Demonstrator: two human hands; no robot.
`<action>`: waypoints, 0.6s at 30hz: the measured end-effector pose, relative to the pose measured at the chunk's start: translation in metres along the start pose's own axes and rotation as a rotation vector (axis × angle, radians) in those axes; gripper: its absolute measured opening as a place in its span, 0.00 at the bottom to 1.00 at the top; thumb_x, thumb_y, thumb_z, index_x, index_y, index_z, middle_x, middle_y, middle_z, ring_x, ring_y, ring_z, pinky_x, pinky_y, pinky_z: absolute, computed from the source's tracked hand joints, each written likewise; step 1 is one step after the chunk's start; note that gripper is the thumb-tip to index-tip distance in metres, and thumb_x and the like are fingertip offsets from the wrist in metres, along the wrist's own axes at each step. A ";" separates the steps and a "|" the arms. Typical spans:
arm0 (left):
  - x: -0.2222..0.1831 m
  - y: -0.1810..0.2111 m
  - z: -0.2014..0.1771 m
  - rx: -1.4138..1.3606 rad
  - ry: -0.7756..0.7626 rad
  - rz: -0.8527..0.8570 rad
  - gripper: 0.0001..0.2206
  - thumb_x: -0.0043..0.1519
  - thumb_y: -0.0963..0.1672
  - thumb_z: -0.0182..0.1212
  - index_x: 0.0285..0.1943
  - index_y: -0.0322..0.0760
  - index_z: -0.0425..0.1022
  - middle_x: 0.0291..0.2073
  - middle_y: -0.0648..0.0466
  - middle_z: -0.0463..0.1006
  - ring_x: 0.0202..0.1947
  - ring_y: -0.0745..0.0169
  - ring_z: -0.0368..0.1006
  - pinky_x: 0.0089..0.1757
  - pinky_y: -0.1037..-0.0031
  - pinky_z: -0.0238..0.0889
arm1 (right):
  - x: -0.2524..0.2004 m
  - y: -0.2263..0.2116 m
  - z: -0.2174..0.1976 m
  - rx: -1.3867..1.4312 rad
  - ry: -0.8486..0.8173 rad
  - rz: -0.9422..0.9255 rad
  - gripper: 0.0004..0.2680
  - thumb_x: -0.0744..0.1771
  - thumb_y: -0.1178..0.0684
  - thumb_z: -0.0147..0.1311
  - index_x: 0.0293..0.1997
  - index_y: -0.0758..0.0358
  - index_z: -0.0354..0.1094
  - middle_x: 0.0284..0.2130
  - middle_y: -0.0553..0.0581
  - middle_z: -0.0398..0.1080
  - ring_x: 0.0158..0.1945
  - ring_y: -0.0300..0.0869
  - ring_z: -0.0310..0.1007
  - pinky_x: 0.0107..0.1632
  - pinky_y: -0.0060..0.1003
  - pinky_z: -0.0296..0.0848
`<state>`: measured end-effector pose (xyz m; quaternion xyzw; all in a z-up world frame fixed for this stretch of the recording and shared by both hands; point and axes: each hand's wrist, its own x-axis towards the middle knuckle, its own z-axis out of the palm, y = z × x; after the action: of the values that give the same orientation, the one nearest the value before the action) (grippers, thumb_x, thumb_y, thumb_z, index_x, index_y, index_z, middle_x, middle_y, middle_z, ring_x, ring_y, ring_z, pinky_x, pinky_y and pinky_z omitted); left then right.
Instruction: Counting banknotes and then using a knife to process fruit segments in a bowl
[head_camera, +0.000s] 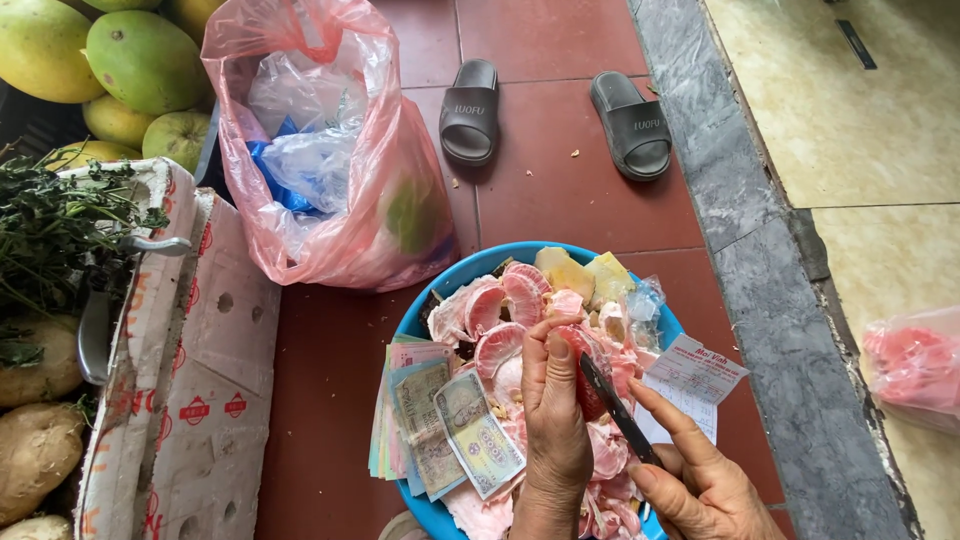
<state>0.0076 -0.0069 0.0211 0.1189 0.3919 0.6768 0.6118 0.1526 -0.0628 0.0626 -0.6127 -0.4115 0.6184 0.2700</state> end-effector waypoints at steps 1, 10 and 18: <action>0.000 0.000 -0.001 0.026 0.007 0.019 0.14 0.67 0.52 0.53 0.51 0.42 0.74 0.33 0.59 0.70 0.29 0.74 0.60 0.35 0.81 0.54 | 0.001 0.001 -0.001 -0.004 -0.020 -0.003 0.30 0.64 0.53 0.58 0.79 0.39 0.57 0.15 0.52 0.53 0.14 0.38 0.45 0.19 0.34 0.42; 0.000 -0.002 -0.001 0.032 -0.008 -0.015 0.12 0.68 0.51 0.53 0.50 0.44 0.75 0.26 0.62 0.65 0.26 0.75 0.58 0.32 0.81 0.53 | 0.007 -0.010 -0.002 -0.165 -0.030 0.018 0.30 0.64 0.49 0.57 0.79 0.35 0.57 0.21 0.55 0.62 0.21 0.40 0.50 0.29 0.33 0.50; -0.004 -0.011 0.005 -0.068 -0.017 -0.109 0.11 0.67 0.50 0.57 0.48 0.43 0.74 0.29 0.61 0.72 0.28 0.75 0.63 0.31 0.82 0.56 | 0.014 -0.037 0.008 -0.472 0.076 -0.150 0.27 0.62 0.42 0.57 0.73 0.35 0.60 0.66 0.39 0.74 0.65 0.25 0.70 0.66 0.26 0.63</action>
<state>0.0197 -0.0093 0.0179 0.0820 0.3694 0.6543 0.6547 0.1369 -0.0338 0.0853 -0.6495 -0.5781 0.4599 0.1800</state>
